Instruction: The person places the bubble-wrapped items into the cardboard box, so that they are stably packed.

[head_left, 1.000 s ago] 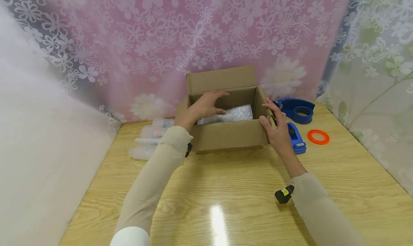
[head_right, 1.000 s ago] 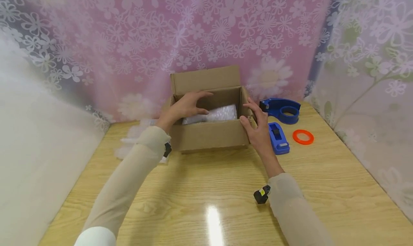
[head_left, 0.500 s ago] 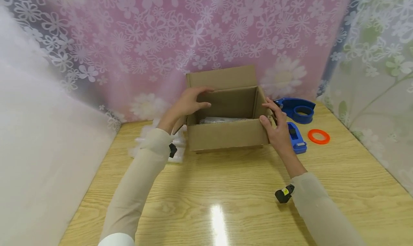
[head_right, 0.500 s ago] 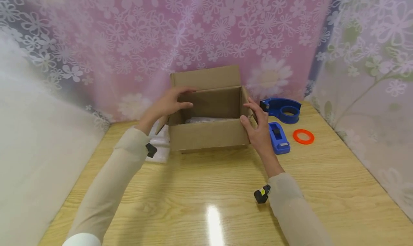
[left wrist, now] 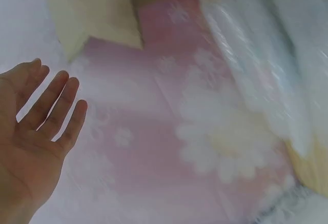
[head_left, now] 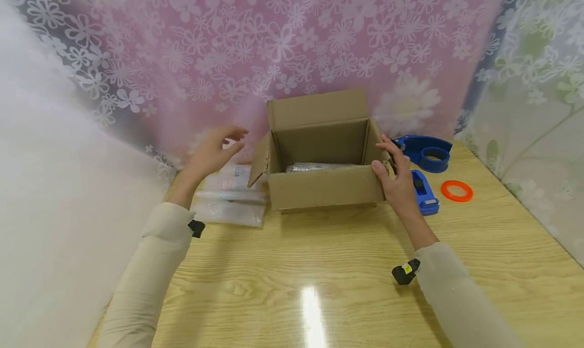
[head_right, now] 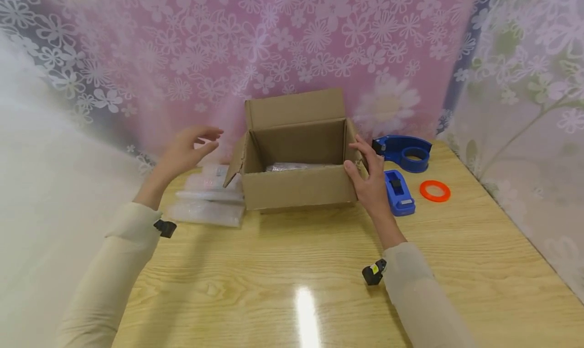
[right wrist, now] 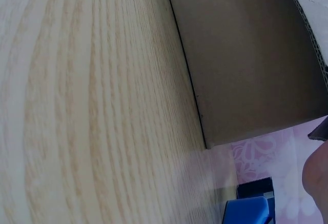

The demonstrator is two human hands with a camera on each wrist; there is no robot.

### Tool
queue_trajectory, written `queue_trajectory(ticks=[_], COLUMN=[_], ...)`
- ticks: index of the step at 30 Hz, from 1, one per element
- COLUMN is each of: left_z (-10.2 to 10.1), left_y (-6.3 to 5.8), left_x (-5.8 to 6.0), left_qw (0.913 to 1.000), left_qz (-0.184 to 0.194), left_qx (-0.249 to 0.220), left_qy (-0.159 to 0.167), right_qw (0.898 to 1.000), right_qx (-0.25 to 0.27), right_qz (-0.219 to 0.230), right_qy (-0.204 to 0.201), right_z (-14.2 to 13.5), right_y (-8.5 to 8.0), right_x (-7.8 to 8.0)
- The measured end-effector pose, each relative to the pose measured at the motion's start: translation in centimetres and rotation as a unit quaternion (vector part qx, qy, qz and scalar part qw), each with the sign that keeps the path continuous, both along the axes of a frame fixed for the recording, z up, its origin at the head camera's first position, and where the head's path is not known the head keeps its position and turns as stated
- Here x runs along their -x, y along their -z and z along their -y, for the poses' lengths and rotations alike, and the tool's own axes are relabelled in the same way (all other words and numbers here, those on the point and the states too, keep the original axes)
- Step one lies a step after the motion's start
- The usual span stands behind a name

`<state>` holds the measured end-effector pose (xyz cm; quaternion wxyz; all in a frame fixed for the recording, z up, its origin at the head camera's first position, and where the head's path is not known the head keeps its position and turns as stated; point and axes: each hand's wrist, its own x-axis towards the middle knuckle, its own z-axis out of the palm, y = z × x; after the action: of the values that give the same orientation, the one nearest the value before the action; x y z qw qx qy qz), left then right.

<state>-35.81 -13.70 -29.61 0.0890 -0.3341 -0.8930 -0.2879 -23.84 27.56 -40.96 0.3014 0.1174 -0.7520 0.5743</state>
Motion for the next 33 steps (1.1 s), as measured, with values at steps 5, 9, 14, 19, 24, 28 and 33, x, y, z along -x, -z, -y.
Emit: queue_trajectory(ticks=[5,9,14,19,24,28,33], left_z=[3.7,6.1,8.4,10.1,10.9,11.5,11.7], left_y=[1.3,2.5,3.9,6.3,8.6,10.2,11.2], left_x=[-1.1,-1.7,-2.1,-2.2,-2.3,-2.5,-2.6], left_qw=[0.9990,0.9964,0.9894,0.9833,0.9767,0.9714,0.9679], left_qz=[0.027,0.059,0.103,0.120,0.152,0.189,0.196], left_qx=[0.025,0.047,0.093,0.133,0.150,0.141,0.154], left_qy=[-0.027,-0.038,-0.042,-0.033,-0.022,-0.028,-0.026], right_qw=[1.000,1.000,1.000,1.000,1.000,1.000,1.000], right_qx=[0.001,0.003,0.004,0.006,0.005,0.005,0.003], right_qz=[-0.003,-0.002,0.001,0.005,0.002,0.001,-0.006], right_qy=[0.004,0.003,-0.003,-0.007,-0.007,-0.007,-0.004], right_z=[-0.1,-0.2,-0.2,0.1,0.0,0.0,0.0], right_y=[0.0,-0.1,-0.1,0.0,0.2,0.2,0.2], right_x=[0.0,0.1,0.1,0.0,0.1,0.2,0.2])
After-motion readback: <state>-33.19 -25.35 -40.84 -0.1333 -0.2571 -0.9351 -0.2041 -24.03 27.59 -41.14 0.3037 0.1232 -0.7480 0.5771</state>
